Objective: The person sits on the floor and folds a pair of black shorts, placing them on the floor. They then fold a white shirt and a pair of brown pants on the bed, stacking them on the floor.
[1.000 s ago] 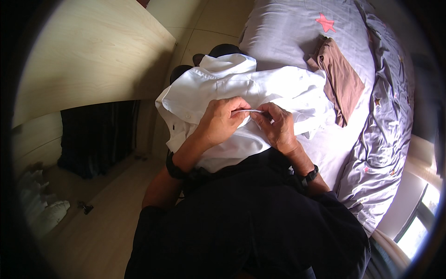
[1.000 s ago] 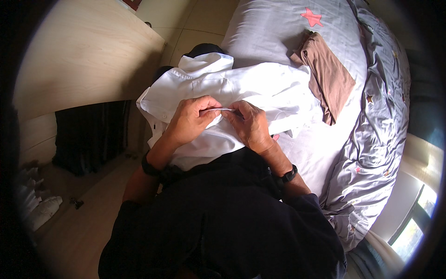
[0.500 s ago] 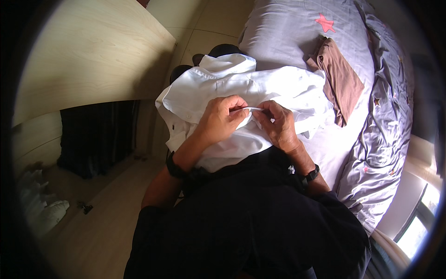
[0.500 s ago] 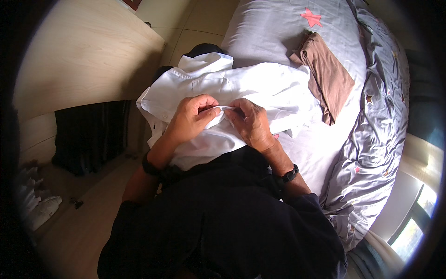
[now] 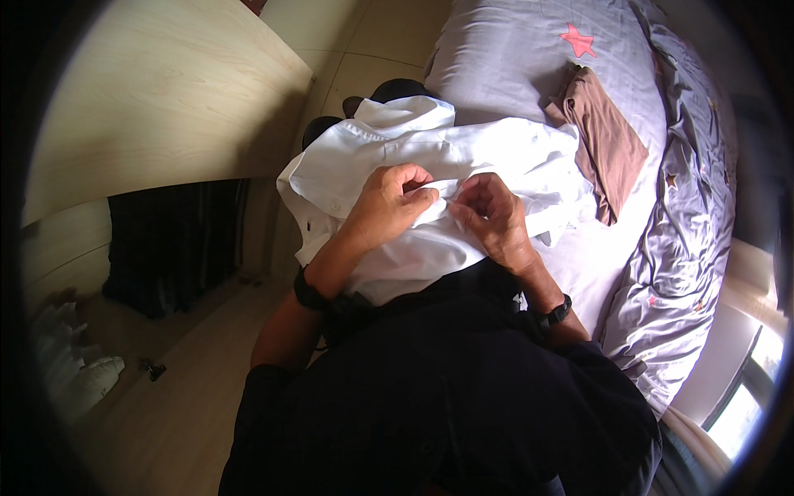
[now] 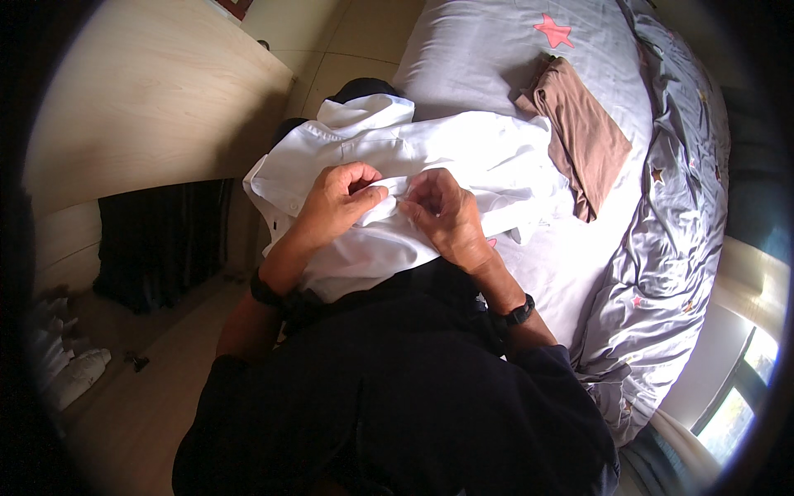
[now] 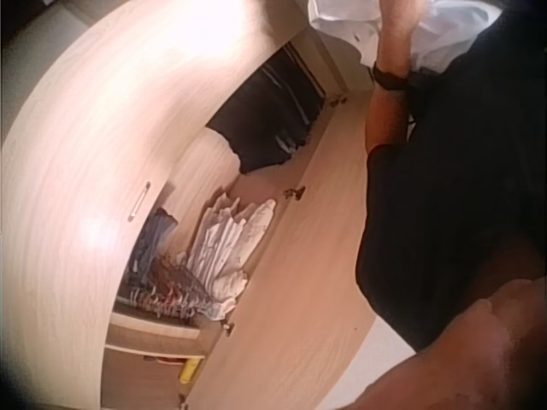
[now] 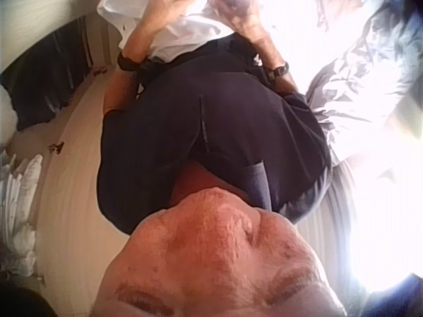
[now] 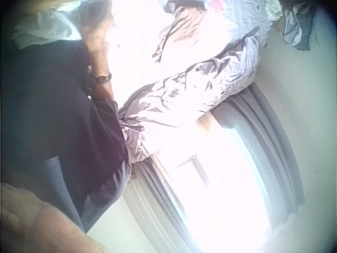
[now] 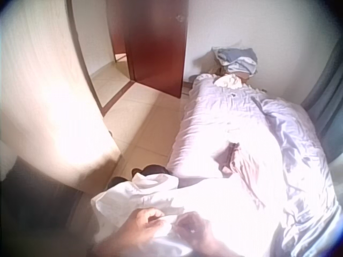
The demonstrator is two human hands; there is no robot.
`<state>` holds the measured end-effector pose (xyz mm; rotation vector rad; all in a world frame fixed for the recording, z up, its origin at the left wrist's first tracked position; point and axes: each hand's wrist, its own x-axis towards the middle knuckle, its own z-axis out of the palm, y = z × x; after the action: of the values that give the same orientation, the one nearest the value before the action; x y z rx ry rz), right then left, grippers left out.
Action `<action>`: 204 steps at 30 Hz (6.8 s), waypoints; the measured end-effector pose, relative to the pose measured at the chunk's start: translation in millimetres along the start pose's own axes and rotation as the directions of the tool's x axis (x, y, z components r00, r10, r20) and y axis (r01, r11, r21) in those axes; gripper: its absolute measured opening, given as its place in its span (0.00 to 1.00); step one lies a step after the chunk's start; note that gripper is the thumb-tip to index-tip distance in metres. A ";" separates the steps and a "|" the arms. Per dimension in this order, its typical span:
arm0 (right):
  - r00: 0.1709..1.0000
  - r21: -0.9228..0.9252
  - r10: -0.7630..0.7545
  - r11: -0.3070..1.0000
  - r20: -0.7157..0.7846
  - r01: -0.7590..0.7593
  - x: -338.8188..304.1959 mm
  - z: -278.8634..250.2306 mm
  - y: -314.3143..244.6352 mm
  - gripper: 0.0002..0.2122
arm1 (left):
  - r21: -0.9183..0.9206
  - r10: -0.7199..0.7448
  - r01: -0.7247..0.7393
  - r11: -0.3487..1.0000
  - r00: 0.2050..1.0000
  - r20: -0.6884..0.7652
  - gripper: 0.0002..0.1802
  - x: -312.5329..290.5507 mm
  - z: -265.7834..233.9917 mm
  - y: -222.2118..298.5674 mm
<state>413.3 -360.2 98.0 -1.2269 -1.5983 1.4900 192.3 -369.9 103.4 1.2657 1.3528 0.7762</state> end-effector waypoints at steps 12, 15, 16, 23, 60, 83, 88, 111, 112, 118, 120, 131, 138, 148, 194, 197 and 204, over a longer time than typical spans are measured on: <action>0.997 -0.003 0.053 0.999 0.049 -0.053 -2.6 -3.1 -1.3 0.06 | -0.029 0.026 -0.026 0.999 0.999 0.027 0.13 -1.1 -0.1 12.1; 0.998 0.029 0.054 0.998 0.042 -0.055 -0.1 -2.4 -6.9 0.06 | -0.042 0.050 -0.049 0.998 0.998 0.029 0.12 -1.6 1.9 9.1; 0.998 0.034 0.048 0.998 0.043 -0.050 0.7 -2.6 -7.7 0.06 | -0.045 0.062 -0.060 0.997 0.998 0.030 0.12 -1.7 2.7 7.5; 0.998 0.030 -0.004 1.000 0.062 0.002 1.9 -3.1 -11.9 0.06 | -0.088 0.013 -0.012 0.996 1.000 0.016 0.11 -3.4 4.8 6.2; 0.953 -0.191 -0.239 0.943 0.185 0.274 -0.5 -3.6 -6.1 0.14 | -0.090 0.022 -0.018 0.996 0.999 0.044 0.07 3.7 -7.4 5.1; 0.996 0.212 0.077 0.973 0.053 -0.087 6.3 7.1 -4.5 0.13 | -0.191 -0.044 0.070 0.979 0.989 0.139 0.04 2.3 -9.6 1.3; 0.993 0.200 0.094 0.974 0.068 -0.105 7.3 4.5 -2.1 0.13 | -0.186 -0.031 0.054 0.981 0.992 0.125 0.04 2.6 -9.1 -2.6; 0.980 0.188 0.185 0.962 0.072 -0.196 5.1 3.0 -4.0 0.05 | -0.222 -0.028 0.055 0.974 0.992 0.126 0.04 0.2 -6.1 1.9; 0.980 0.199 0.184 0.961 0.069 -0.195 5.3 3.5 -5.1 0.05 | -0.222 -0.026 0.054 0.974 0.992 0.127 0.04 0.1 -6.0 1.7; 0.979 0.217 0.195 0.955 0.066 -0.204 6.3 3.6 -8.7 0.07 | -0.241 -0.031 0.053 0.969 0.995 0.096 0.06 -0.5 -4.5 -0.4; 0.978 0.223 0.195 0.953 0.069 -0.206 6.7 4.0 -7.6 0.07 | -0.237 -0.026 0.048 0.970 0.995 0.095 0.06 -0.4 -3.7 -3.0; 0.980 0.173 0.170 0.967 0.106 -0.187 6.2 4.9 -1.9 0.06 | -0.226 -0.010 0.026 0.974 0.997 0.073 0.09 -2.2 -4.5 2.8; 0.986 0.099 0.144 0.983 0.085 -0.152 6.7 7.6 -2.2 0.04 | -0.140 -0.031 0.044 0.989 0.996 0.088 0.12 -3.2 -7.1 6.7; 0.983 0.082 0.159 0.983 0.093 -0.167 8.6 5.6 -2.5 0.06 | -0.138 -0.028 0.040 0.990 0.995 0.091 0.12 -6.1 -8.2 10.0; 0.969 -0.337 -0.245 0.915 -0.024 0.223 3.5 13.4 -11.9 0.06 | -0.098 0.059 -0.051 0.994 0.995 0.076 0.05 -6.8 -8.1 11.3; 0.968 -0.355 -0.249 0.908 -0.035 0.221 1.8 14.8 -8.2 0.08 | -0.095 0.062 -0.055 0.994 0.996 0.066 0.05 -6.9 -7.5 11.8; 0.949 -0.398 -0.309 0.880 -0.066 0.258 2.9 16.8 -9.8 0.07 | -0.140 0.042 -0.035 0.990 0.998 0.047 0.06 -7.4 -2.6 7.5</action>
<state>395.0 -363.5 104.3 -1.1978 -1.9462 0.9199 190.7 -374.7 112.9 1.1964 1.2161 0.8455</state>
